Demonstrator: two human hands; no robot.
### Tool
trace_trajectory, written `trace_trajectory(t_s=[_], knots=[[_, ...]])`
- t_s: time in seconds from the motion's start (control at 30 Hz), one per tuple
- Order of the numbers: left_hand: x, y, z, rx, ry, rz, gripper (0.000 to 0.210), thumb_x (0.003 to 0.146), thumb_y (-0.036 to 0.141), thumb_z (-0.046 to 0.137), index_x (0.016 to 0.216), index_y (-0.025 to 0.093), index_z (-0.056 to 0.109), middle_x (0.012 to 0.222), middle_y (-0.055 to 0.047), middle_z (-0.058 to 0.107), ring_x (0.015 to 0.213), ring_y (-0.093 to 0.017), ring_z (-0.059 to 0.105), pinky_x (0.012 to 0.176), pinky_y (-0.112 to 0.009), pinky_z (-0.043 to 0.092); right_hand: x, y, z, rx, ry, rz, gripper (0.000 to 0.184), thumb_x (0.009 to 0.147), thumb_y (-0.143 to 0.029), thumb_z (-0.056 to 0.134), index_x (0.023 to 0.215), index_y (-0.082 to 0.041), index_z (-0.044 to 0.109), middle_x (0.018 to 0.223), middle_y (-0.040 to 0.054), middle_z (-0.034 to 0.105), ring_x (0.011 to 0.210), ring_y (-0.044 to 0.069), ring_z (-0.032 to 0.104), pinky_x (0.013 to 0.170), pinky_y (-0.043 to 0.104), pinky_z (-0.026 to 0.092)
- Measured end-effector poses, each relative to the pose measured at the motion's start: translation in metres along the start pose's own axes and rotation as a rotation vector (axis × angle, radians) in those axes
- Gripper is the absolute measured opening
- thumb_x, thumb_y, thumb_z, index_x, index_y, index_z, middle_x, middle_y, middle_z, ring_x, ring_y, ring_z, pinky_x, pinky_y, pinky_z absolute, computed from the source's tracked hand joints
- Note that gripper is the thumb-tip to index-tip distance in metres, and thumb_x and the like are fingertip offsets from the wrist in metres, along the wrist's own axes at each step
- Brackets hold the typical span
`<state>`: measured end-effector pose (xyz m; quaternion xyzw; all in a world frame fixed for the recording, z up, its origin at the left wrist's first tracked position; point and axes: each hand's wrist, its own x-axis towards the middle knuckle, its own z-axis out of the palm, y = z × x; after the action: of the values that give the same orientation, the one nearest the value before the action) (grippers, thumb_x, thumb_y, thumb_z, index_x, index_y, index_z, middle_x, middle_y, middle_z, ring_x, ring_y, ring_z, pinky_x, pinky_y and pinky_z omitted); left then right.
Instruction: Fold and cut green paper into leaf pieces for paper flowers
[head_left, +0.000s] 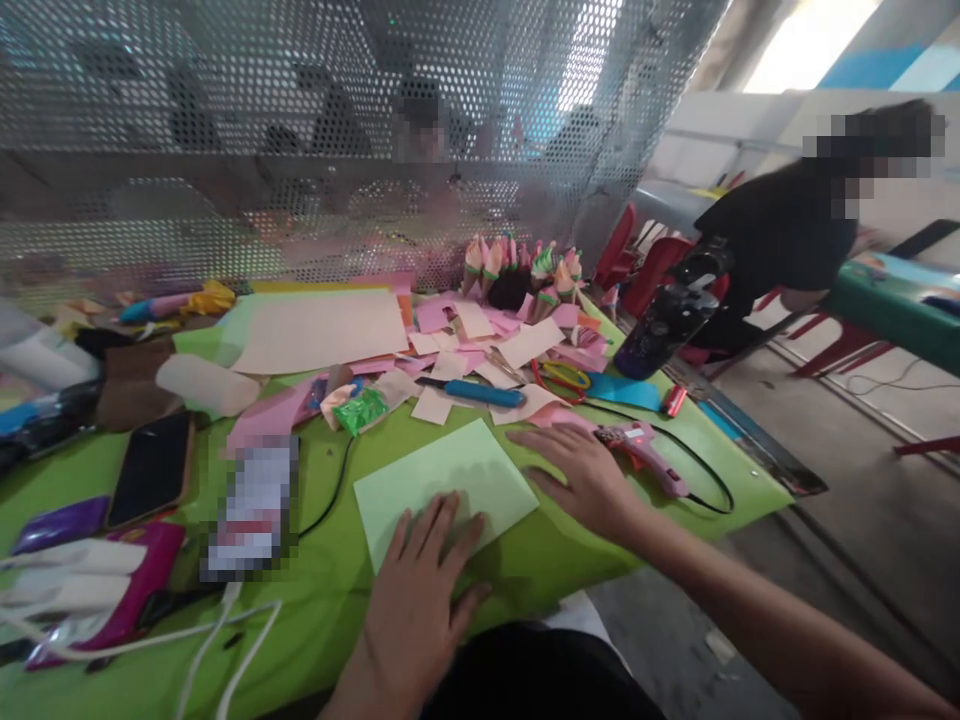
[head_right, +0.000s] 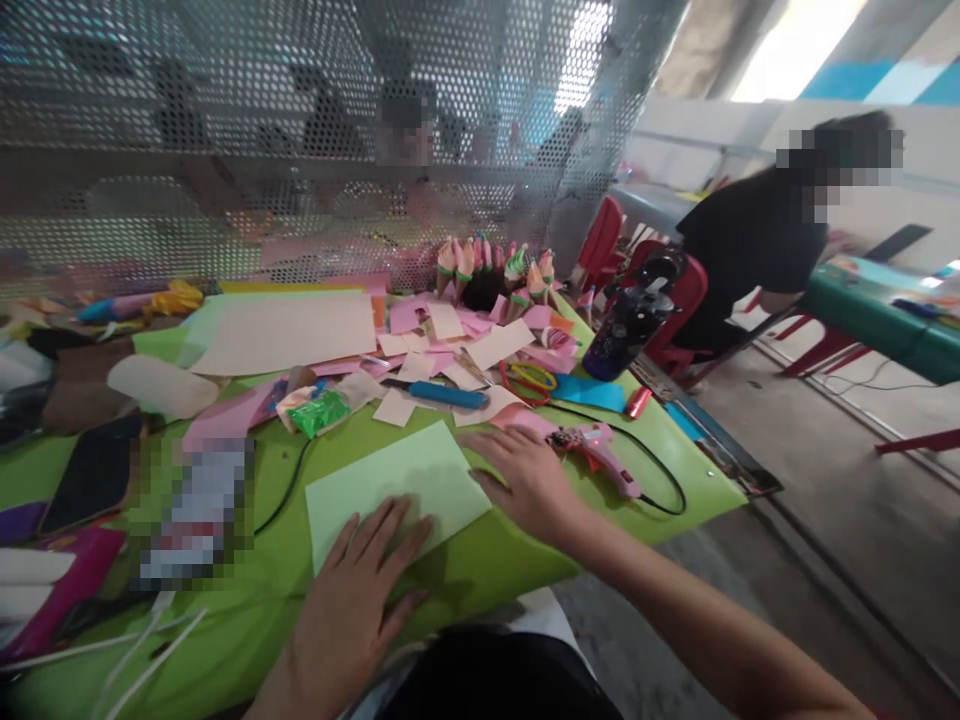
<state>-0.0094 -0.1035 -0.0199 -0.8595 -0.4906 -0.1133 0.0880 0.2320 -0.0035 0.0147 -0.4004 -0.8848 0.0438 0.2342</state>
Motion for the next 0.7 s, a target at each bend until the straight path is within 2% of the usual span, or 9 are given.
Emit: trace_trajectory(t_s=[0.07,0.17,0.23,0.3,0.4,0.5,0.6,0.7], knots=[[-0.001,0.000,0.000,-0.019,-0.031,-0.007,0.056,0.089,0.042,0.055,0.144,0.031,0.045,0.150,-0.007,0.047,0.135,-0.028,0.045,0.105,-0.047,0.039,0.033,0.012,0.004,-0.061,-0.026,0.031,0.037,0.094,-0.024,0.051,0.131,-0.023,0.058,0.121,0.0097,0.069,0.109,0.025,0.064,0.096,0.043,0.047],[-0.005,-0.002,-0.001,-0.023,-0.038,-0.004,0.054,0.090,0.038,0.054,0.142,0.029,0.047,0.150,-0.007,0.047,0.134,-0.028,0.045,0.105,-0.047,0.039,0.076,0.025,0.018,-0.158,-0.153,0.086,0.040,0.090,-0.020,0.054,0.130,-0.021,0.058,0.128,0.0111,0.065,0.114,0.028,0.061,0.098,0.044,0.045],[-0.008,-0.004,-0.001,-0.025,-0.034,0.007,0.052,0.091,0.038,0.053,0.142,0.029,0.048,0.149,-0.008,0.048,0.134,-0.027,0.046,0.105,-0.046,0.039,0.094,0.030,0.029,-0.227,-0.252,0.120,0.041,0.089,-0.018,0.054,0.130,-0.018,0.058,0.121,0.0138,0.068,0.111,0.030,0.062,0.096,0.045,0.045],[-0.011,-0.005,-0.002,-0.033,-0.031,0.012,0.051,0.091,0.038,0.052,0.141,0.028,0.048,0.149,-0.008,0.048,0.134,-0.027,0.046,0.105,-0.045,0.040,0.104,0.032,0.037,-0.265,-0.294,0.124,0.045,0.086,-0.015,0.055,0.131,-0.017,0.056,0.117,0.0153,0.067,0.111,0.032,0.061,0.093,0.044,0.045],[-0.010,-0.004,-0.004,-0.045,-0.036,-0.004,0.053,0.091,0.038,0.053,0.142,0.028,0.047,0.150,-0.008,0.047,0.135,-0.027,0.045,0.107,-0.047,0.039,0.107,0.032,0.040,-0.257,-0.278,0.127,0.043,0.085,-0.014,0.054,0.129,-0.014,0.056,0.124,0.0183,0.060,0.119,0.033,0.056,0.093,0.043,0.045],[-0.003,-0.001,-0.008,-0.061,-0.053,-0.036,0.057,0.092,0.037,0.052,0.147,0.029,0.039,0.153,-0.008,0.042,0.138,-0.028,0.041,0.109,-0.049,0.037,0.100,0.031,0.030,-0.189,-0.221,0.173,0.041,0.086,-0.014,0.051,0.126,-0.012,0.055,0.132,0.0201,0.053,0.118,0.031,0.056,0.094,0.040,0.046],[0.008,0.001,-0.011,-0.078,-0.079,-0.050,0.059,0.094,0.035,0.049,0.150,0.030,0.032,0.156,-0.008,0.037,0.141,-0.028,0.038,0.110,-0.050,0.037,0.081,0.029,0.009,-0.086,-0.148,0.217,0.045,0.084,-0.012,0.050,0.129,-0.013,0.050,0.127,0.0180,0.053,0.109,0.030,0.060,0.092,0.040,0.047],[0.020,0.000,-0.008,-0.067,-0.104,-0.057,0.055,0.096,0.036,0.046,0.149,0.031,0.035,0.156,-0.009,0.037,0.142,-0.029,0.036,0.109,-0.052,0.039,0.047,0.028,-0.020,0.059,-0.093,0.167,0.043,0.087,-0.018,0.050,0.130,-0.017,0.049,0.123,0.0143,0.056,0.112,0.029,0.058,0.094,0.041,0.047]])
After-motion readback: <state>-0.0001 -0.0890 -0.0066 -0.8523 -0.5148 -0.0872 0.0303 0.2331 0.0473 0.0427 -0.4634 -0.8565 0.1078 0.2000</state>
